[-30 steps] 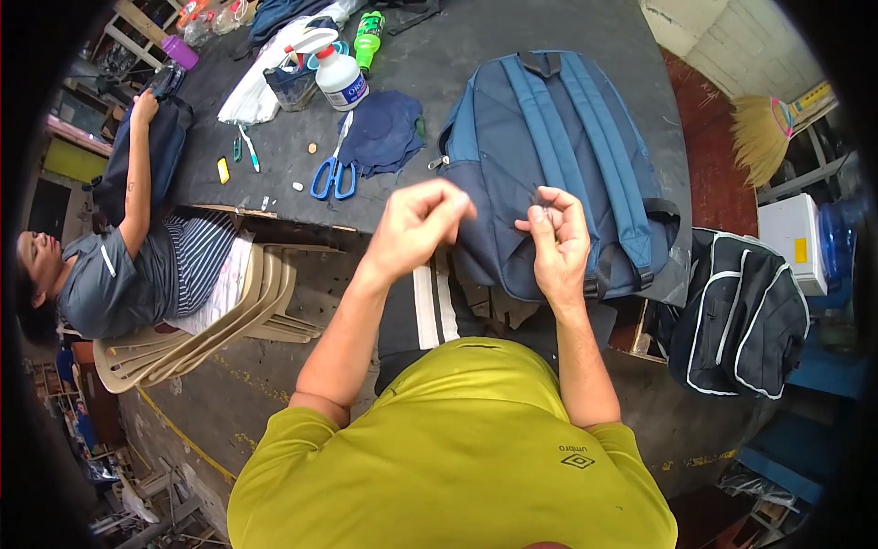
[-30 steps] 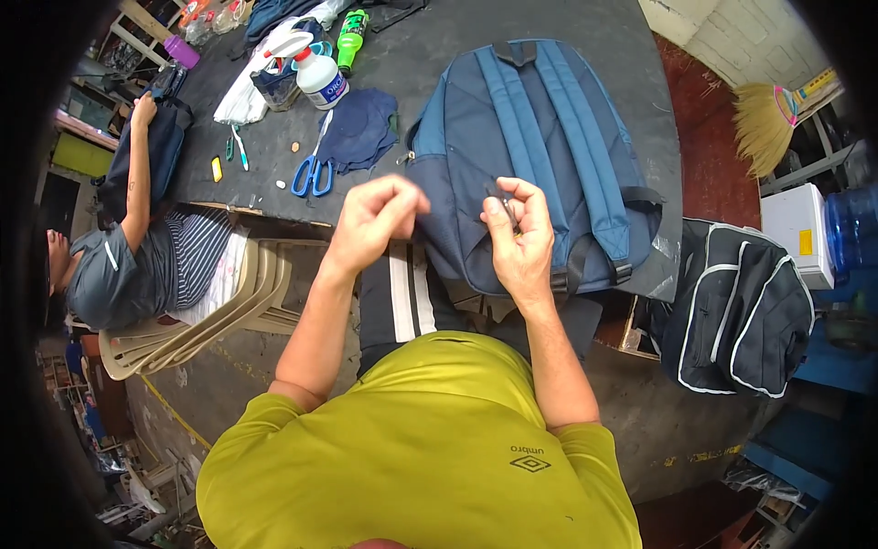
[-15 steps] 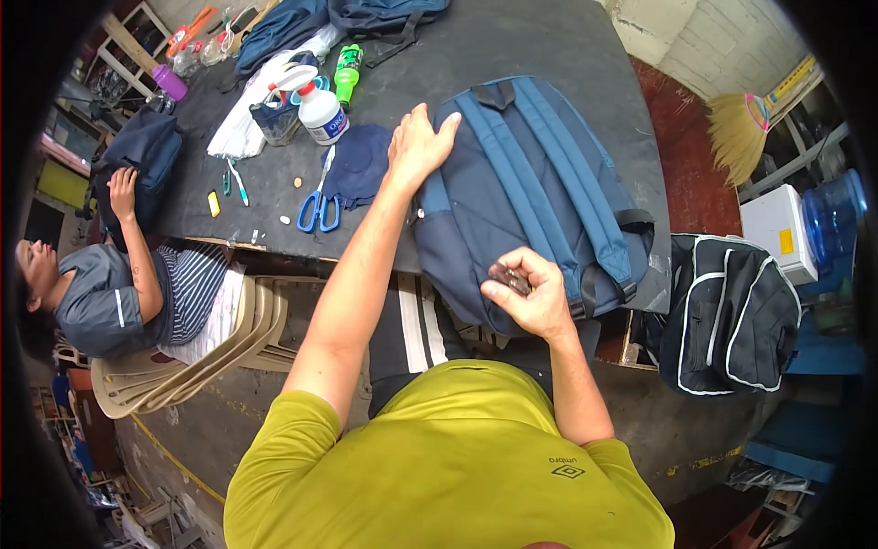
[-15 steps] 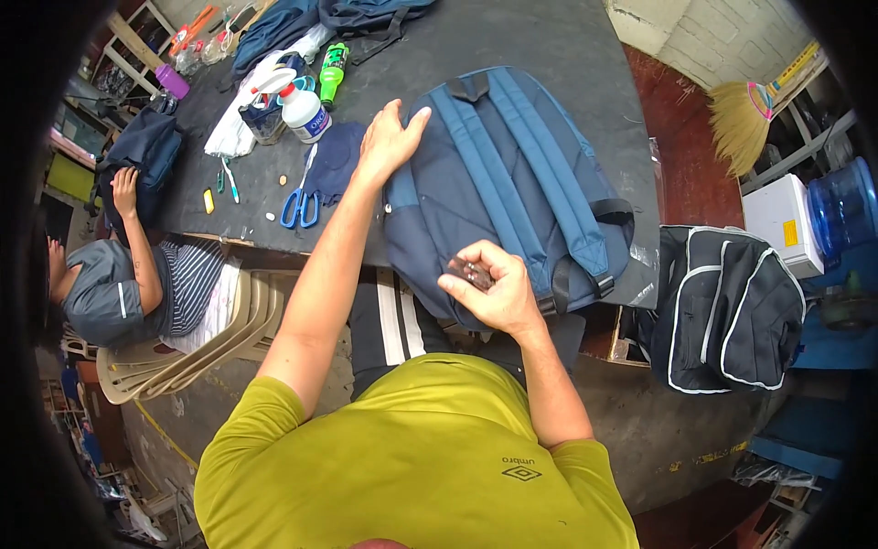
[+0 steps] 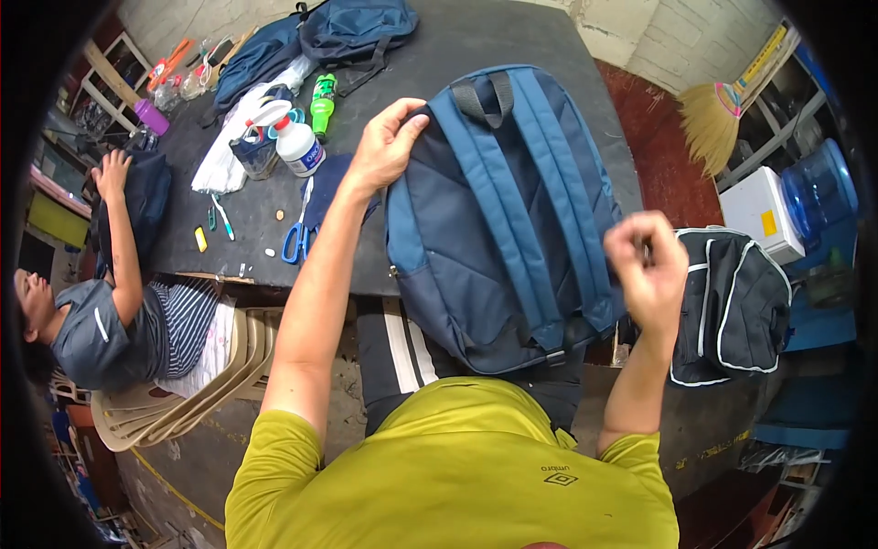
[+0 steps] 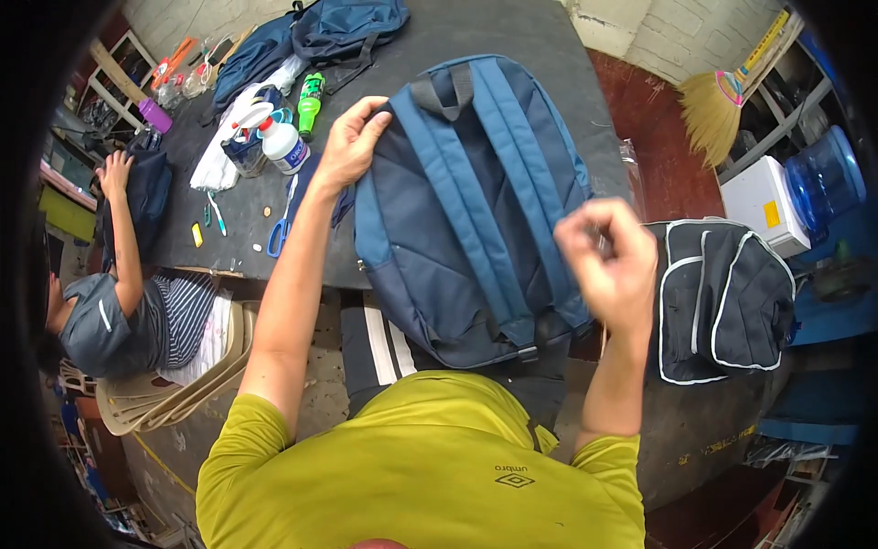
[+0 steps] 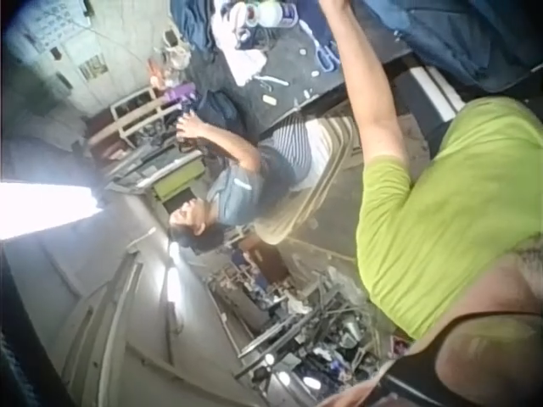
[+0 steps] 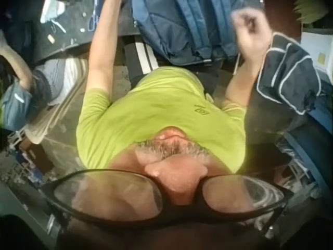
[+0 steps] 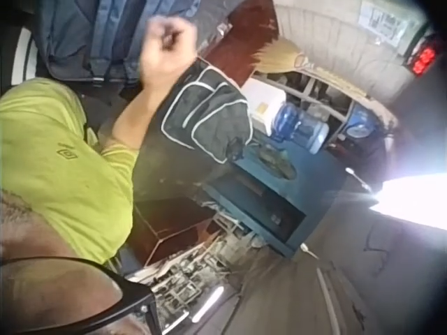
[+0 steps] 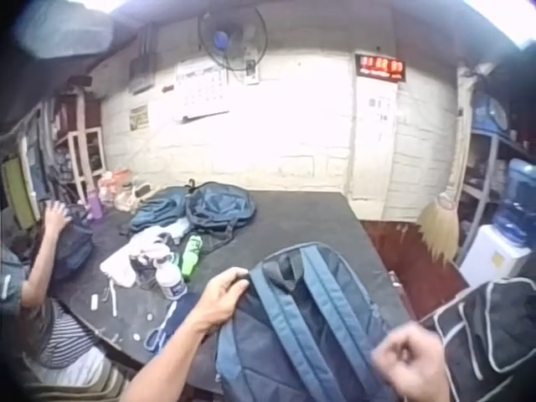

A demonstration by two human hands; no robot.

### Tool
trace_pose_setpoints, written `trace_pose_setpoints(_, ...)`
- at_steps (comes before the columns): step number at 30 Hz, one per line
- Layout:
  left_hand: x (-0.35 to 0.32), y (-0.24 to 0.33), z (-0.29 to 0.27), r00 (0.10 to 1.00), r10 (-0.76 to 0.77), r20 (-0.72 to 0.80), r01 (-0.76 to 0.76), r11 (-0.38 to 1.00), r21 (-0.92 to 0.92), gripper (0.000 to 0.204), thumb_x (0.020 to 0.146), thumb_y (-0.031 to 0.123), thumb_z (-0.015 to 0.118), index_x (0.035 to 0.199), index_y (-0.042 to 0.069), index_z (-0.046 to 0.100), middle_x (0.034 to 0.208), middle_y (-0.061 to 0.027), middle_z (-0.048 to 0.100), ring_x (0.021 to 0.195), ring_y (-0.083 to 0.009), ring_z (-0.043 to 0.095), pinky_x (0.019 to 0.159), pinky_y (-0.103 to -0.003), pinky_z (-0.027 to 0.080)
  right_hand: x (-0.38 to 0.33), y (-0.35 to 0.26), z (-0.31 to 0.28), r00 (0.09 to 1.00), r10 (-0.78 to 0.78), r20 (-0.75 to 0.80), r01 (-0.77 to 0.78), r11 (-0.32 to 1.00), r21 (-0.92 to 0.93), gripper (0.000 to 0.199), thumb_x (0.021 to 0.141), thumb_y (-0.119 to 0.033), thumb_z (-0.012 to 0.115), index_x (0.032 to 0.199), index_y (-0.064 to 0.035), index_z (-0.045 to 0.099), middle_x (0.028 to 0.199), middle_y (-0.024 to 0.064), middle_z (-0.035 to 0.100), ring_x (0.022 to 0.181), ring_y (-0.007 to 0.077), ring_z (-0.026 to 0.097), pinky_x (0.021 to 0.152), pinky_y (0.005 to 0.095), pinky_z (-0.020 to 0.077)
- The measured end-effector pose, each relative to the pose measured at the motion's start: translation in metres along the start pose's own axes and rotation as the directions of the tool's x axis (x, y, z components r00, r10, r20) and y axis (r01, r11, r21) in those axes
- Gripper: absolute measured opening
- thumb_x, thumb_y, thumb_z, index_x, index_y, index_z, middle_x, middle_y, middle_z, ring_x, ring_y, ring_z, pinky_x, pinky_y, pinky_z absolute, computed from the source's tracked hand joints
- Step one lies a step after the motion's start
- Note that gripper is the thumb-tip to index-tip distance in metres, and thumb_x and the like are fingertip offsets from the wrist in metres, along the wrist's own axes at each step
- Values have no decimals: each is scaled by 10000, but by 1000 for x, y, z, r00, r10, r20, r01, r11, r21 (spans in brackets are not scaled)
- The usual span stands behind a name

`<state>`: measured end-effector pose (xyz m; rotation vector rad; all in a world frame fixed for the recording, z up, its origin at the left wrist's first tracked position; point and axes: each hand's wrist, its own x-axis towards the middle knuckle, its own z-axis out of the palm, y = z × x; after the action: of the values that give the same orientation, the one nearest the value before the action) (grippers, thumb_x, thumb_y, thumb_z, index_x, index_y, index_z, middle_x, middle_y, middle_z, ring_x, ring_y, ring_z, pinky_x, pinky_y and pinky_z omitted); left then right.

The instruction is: Inspect backpacks for quality control and trim loose threads.

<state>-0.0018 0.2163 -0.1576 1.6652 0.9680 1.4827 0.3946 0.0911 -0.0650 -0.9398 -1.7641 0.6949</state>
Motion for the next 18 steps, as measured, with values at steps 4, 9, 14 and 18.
trace_pose_setpoints(4,4,51,4,997,65,48,-64,998,-27,274,1151,160,644,1358,-17,670,1207,6,728,1108,-67,636,1005,-235,504,72,36,-2,979,-177,-103,155,969,-190,153,1054,-78,766,1165,28,774,998,-6,757,902,29,646,789,212,519)
trace_pose_setpoints(9,0,93,15,985,140,104,-148,986,82,263,1148,147,647,1354,-14,674,1195,9,715,1096,-66,624,998,-237,502,108,16,19,960,-190,-204,198,980,18,147,1046,-67,777,1163,19,803,976,-41,754,885,7,626,792,187,509)
trace_pose_setpoints(14,-5,99,7,989,125,83,-135,984,117,249,1141,138,656,1337,-13,683,1167,21,715,1076,-63,627,981,-233,507,103,1,11,992,-75,-105,75,997,-13,149,1101,-138,714,1075,2,757,866,-112,625,793,-19,506,699,177,407)
trace_pose_setpoints(18,-1,96,-9,987,147,60,-154,978,142,250,1141,136,655,1345,-7,685,1170,17,723,1080,-65,638,982,-233,513,79,22,-2,998,43,-53,-30,971,236,209,1130,-234,628,1052,-46,677,766,-113,475,688,8,429,746,211,461)
